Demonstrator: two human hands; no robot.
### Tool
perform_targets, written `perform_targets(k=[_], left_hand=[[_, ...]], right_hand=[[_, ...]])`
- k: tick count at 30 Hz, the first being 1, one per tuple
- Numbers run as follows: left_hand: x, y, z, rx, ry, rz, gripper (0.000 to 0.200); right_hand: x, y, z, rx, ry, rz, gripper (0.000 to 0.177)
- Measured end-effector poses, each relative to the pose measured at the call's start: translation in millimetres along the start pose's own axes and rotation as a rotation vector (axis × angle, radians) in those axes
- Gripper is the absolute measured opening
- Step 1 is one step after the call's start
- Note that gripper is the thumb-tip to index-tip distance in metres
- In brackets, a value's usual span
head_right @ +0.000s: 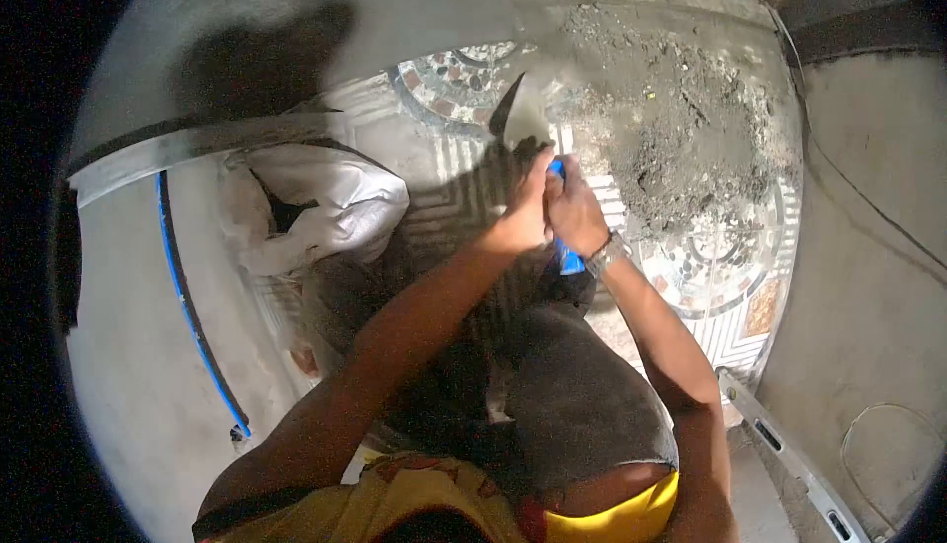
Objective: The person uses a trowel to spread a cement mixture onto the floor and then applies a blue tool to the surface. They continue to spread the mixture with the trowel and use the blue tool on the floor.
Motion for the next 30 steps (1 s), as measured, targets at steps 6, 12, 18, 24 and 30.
perform_targets(k=[6, 12, 18, 24, 30], left_hand=[[-11.9, 51.9, -52.4, -0.199, 0.128, -0.552, 0.03], [15.0, -27.0, -38.5, 0.664, 0.068, 0.748, 0.067], [-18.3, 59.6, -51.4, -0.214, 0.109, -0.513, 0.038], [-28.9, 46.5, -36.8, -0.063, 0.106, -0.346, 0.042], [-18.4, 7.9, -53.5, 0.115, 0.049, 0.215, 0.037]], right_hand=[[38.2, -14.8, -33.8, -0.523, 0.022, -0.554, 0.046], [-2.3, 1.2, -12.4, 0.084, 0.066, -0.111, 0.04], [40.3, -7.9, -31.6, -0.179, 0.136, -0.424, 0.055], [45.1, 7.6, -27.6, -0.208, 0.081, -0.47, 0.045], [34.9, 3.7, -30.8, -0.207, -0.074, -0.326, 0.038]])
Point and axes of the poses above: each hand's wrist, its own z-axis towards the middle knuckle, its own x-axis out of the palm, y = z × x, the point moved 8 cm from there along z, towards the middle knuckle, and after that the axes turned 11 degrees about -x, right-handed, at the moved point
